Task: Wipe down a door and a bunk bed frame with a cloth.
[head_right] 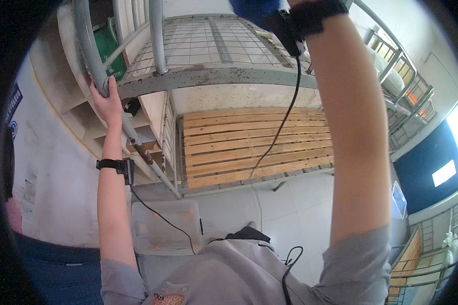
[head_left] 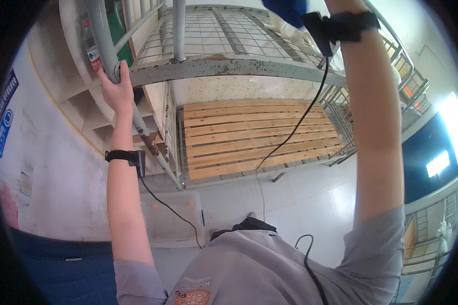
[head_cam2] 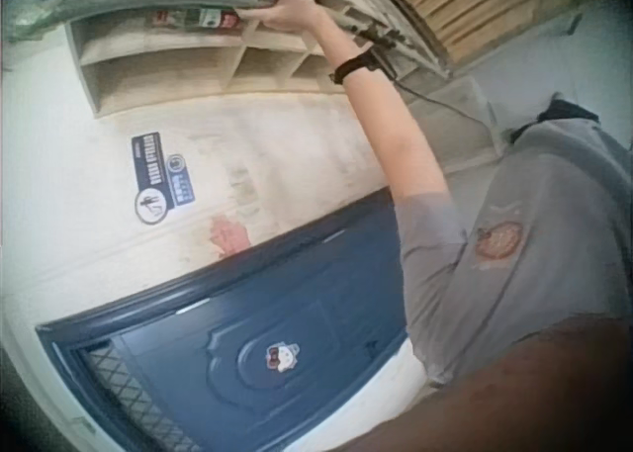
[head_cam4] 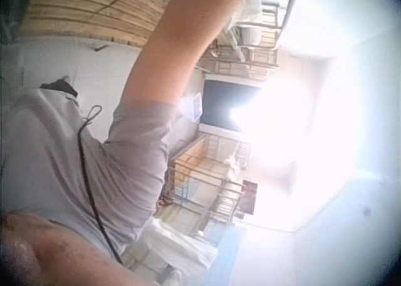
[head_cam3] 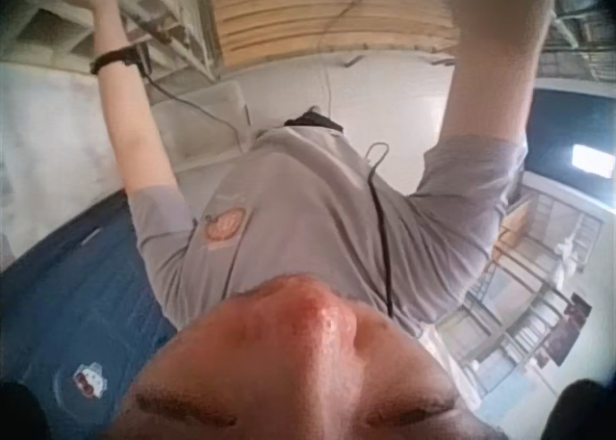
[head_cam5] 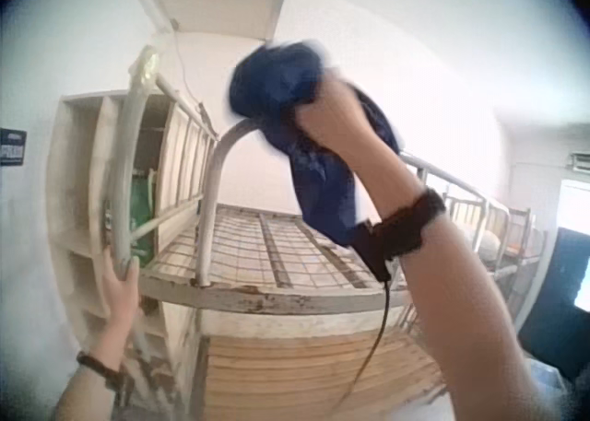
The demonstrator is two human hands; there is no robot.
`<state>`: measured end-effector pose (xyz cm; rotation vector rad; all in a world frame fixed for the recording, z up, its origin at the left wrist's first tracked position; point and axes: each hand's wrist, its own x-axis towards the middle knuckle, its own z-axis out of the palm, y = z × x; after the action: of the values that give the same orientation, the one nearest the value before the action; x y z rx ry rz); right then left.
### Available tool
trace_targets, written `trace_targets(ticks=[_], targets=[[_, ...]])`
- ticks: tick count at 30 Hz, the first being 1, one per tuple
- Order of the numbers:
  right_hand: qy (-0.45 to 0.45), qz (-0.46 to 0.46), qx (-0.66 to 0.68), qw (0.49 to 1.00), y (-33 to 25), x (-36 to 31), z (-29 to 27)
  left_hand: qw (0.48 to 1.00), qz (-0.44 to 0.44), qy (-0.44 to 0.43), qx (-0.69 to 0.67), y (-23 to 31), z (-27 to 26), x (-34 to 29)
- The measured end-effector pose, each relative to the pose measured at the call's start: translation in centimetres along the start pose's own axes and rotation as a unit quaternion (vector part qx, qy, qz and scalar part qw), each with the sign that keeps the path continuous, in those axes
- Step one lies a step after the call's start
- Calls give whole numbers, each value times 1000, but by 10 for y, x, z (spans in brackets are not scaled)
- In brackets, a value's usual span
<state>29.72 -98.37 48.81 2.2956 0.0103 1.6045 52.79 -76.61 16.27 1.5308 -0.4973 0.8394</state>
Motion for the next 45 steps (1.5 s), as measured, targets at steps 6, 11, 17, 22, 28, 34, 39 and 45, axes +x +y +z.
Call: trace_targets(ticks=[6,11,17,22,28,34,39,45], targets=[[-231,-115,-62,964,-31,-12,18,1000,5,1,-10,0,3,-4],[-166,-28,-117,979,-47,-7,18,999,17,-6,-48,2,-2,-3],[-229,-42,-77,969,50,5,10,999,45,11,-3,-6,-5,1],[-251,46,-83,963,147,-51,-55,999,-6,-16,-27,9,3,-7],[-295,274,84,912,137,-88,-108,1000,21,12,-8,-16,4,4],[-256,110,-176,944,120,-105,-80,999,15,28,23,-22,0,-1],[-166,98,-193,962,114,-83,-74,999,22,28,-27,-21,8,-1],[-165,104,-158,968,86,-63,-41,1000,17,22,-15,-21,9,-2]])
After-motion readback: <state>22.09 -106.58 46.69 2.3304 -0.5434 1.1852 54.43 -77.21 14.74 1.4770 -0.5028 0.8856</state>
